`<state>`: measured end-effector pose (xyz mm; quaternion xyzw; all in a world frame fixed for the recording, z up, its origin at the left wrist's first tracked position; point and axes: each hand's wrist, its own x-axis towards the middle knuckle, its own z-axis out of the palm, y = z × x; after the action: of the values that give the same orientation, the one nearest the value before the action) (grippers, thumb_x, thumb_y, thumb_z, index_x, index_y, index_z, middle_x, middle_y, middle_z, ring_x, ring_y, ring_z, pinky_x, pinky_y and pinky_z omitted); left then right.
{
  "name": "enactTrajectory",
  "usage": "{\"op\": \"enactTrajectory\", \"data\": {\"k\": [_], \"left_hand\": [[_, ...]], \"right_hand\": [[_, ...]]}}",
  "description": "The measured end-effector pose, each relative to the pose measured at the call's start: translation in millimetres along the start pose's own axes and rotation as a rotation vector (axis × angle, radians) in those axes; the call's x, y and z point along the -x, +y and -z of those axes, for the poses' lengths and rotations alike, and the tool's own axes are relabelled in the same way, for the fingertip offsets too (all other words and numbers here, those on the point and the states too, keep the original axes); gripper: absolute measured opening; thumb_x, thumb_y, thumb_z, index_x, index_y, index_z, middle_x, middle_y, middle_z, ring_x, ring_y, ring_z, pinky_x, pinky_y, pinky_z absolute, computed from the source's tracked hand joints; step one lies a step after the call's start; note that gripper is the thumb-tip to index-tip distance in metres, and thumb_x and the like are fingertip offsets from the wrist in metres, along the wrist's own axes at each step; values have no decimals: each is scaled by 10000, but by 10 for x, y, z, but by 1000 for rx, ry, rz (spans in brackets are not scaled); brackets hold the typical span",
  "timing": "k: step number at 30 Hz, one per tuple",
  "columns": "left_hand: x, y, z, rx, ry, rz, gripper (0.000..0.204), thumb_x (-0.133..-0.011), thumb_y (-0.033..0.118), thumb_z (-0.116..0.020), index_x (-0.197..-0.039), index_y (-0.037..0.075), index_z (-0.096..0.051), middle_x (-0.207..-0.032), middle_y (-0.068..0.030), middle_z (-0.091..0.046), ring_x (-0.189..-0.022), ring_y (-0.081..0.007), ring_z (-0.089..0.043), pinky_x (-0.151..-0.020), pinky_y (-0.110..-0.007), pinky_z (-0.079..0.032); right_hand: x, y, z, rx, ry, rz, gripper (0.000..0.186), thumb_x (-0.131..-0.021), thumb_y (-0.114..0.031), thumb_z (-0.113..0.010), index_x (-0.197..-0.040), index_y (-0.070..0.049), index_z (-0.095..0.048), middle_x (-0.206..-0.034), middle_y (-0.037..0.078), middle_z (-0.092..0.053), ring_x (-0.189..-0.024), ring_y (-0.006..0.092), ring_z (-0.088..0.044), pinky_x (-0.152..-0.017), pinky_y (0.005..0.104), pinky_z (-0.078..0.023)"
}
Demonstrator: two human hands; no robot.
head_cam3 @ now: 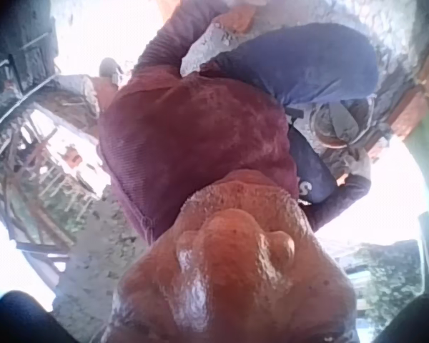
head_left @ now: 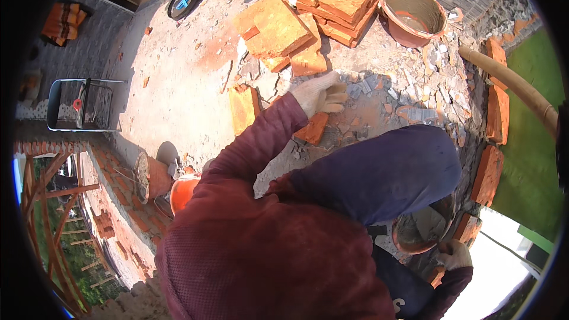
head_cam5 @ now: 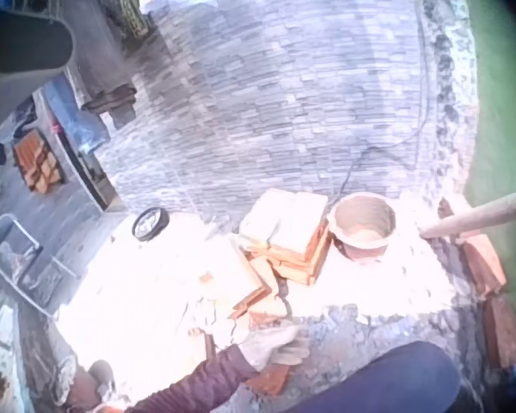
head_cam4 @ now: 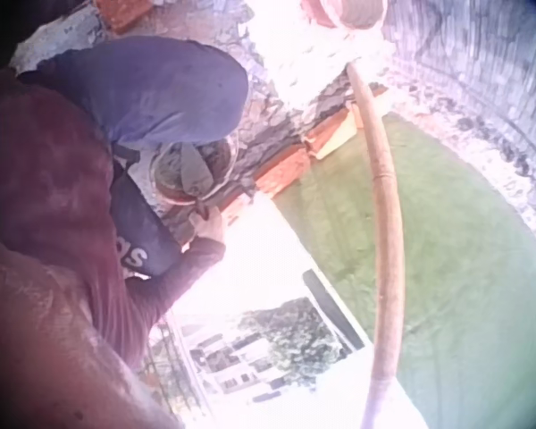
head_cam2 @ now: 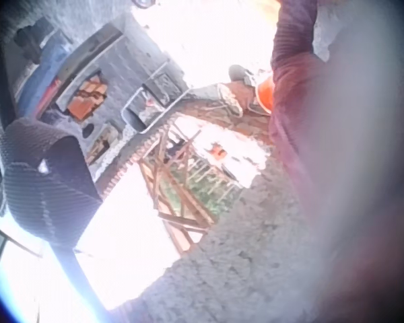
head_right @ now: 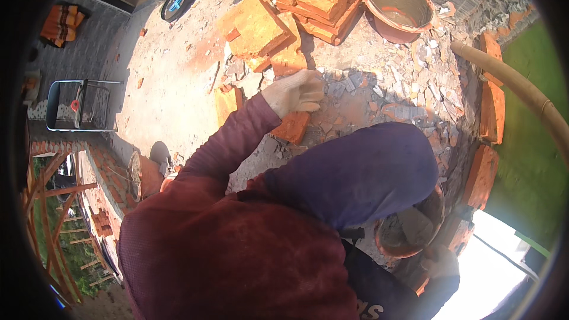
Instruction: The person scoops mortar from a bucket with a trowel and spreads it on a brick wall. They place bricks onto the mortar, tap them into position, and scrape off excess mortar. The person repeats this process to build up the wall.
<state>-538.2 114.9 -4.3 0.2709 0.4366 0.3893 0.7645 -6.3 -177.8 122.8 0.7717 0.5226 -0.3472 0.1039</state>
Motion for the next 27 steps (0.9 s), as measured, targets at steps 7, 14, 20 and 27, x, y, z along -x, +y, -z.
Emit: {"op": "enactTrajectory", "data": {"k": [7,14,20,27], "left_hand": [[-213,1636,791,-591,522,-727,354,-1020,261,-663,-1256,-3,-678,-1116,-80,-730,-1008,-147,-673,-916,-295,-519],[-1110,1340,1155,-1086,410,-570,688,-1033,475,-575,-1519,-1,-478,-1490,-181,-565,-1410,-243,-505,-1166,-337,-368],[-1270,870,451,-1056,820,-621,817,-891,579,-689,-1380,-67,-583,-1399,-298,-587,-1335,-405,-551,-1126,-449,-429],[-835,963,859,-1135,959,-1186,641,-885,383,-761,-1358,-19,-602,-1350,-241,-615,-1298,-380,-560,-1130,-462,-422]], "right_hand": [[170,16,-20,-42,12,-21,292,-605,-191,-747,-806,1,-655,-714,171,-644,-721,354,-677,-685,433,-523],[122,-162,113,-14,-103,-123,382,-648,-171,-751,-1006,-42,-715,-921,159,-731,-906,330,-723,-797,432,-555],[20,-160,101,-16,-41,-67,360,-639,-217,-748,-927,-6,-695,-843,186,-705,-842,362,-708,-761,449,-542],[-81,-38,-7,-151,-31,-16,296,-628,-176,-727,-845,20,-679,-710,140,-623,-684,277,-644,-665,400,-505]]}}
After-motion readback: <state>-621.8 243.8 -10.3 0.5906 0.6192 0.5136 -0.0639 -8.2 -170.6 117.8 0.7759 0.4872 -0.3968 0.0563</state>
